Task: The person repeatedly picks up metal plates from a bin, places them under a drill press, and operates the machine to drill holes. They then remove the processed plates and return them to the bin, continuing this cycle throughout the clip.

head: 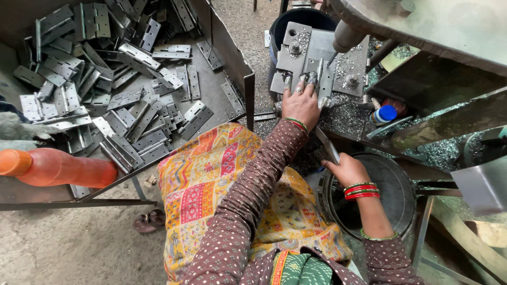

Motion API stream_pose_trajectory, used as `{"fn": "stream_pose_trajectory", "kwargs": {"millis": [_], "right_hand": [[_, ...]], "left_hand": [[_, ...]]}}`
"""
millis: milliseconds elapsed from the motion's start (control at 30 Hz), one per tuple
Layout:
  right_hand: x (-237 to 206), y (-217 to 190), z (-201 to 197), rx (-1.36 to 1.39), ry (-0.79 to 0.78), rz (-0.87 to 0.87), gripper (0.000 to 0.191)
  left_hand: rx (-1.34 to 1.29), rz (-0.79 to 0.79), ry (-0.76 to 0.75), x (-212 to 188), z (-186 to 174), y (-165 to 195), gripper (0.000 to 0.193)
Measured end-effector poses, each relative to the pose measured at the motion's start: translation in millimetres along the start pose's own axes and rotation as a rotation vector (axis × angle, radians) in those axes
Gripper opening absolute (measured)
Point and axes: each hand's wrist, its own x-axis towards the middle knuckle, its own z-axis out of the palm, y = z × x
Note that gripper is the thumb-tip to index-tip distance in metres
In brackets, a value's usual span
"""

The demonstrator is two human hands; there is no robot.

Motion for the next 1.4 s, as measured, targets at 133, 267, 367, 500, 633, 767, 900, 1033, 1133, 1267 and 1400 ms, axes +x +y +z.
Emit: {"fn": "stream_pose_trajectory", "kwargs": {"millis": [133, 267, 367, 500, 633, 767, 900, 1033, 1133, 1267, 1400], "right_hand": [[11.9, 19.7, 15.5, 0.009, 0.052, -0.052, 0.052], [20.3, 47.1, 60.2, 0.043, 0.188, -0.116, 0.055], [31.1, 59.1, 80.5, -0.017, 0.312, -0.221, 0.058], [44.1, 58.9, 60.9, -0.02, 0.202, -0.157, 0.054], [41.9, 51.5, 43.2, -0.039, 0.127, -0.099, 0.054], [28.8, 54.0, 86.2, -0.007, 0.34, -0.196, 0.054], [34.7, 66.0, 121.5, -0.05, 0.464, -0.246, 0.049], [42.2, 63.8, 107.0, -0.025, 0.34, -0.22, 0.053], [36.9, 51.5, 69.0, -0.046, 0.235, -0.18, 0.055], [22.1, 25.6, 18.5, -0.088, 0.102, -0.107, 0.051], [2.8, 4.4, 0.2, -0.061, 0.069, -0.079, 0.052]], "left_hand": [[0.05, 0.002, 0.074, 2.7, 0.2, -1.8, 0.032], [0.066, -0.002, 0.066, -1.8, 6.4, 2.0, 0.028], [0.087, -0.02, 0.174, -1.7, 12.7, 4.8, 0.029], [0.082, -0.019, 0.175, 1.4, 23.1, 4.6, 0.026], [0.115, -0.036, 0.144, 6.4, 39.3, 7.3, 0.024], [0.18, -0.057, 0.311, 13.7, 48.2, 3.2, 0.028], [0.238, -0.056, 0.264, 20.7, 27.9, -31.5, 0.027], [0.06, 0.016, 0.103, 7.5, 0.4, -56.4, 0.027], [0.023, -0.006, -0.085, 19.5, -6.5, -56.5, 0.034], [0.2, 0.042, 0.153, 67.7, -1.2, -56.4, 0.051], [0.139, -0.025, -0.068, 82.2, -1.2, -64.7, 0.047]]}}
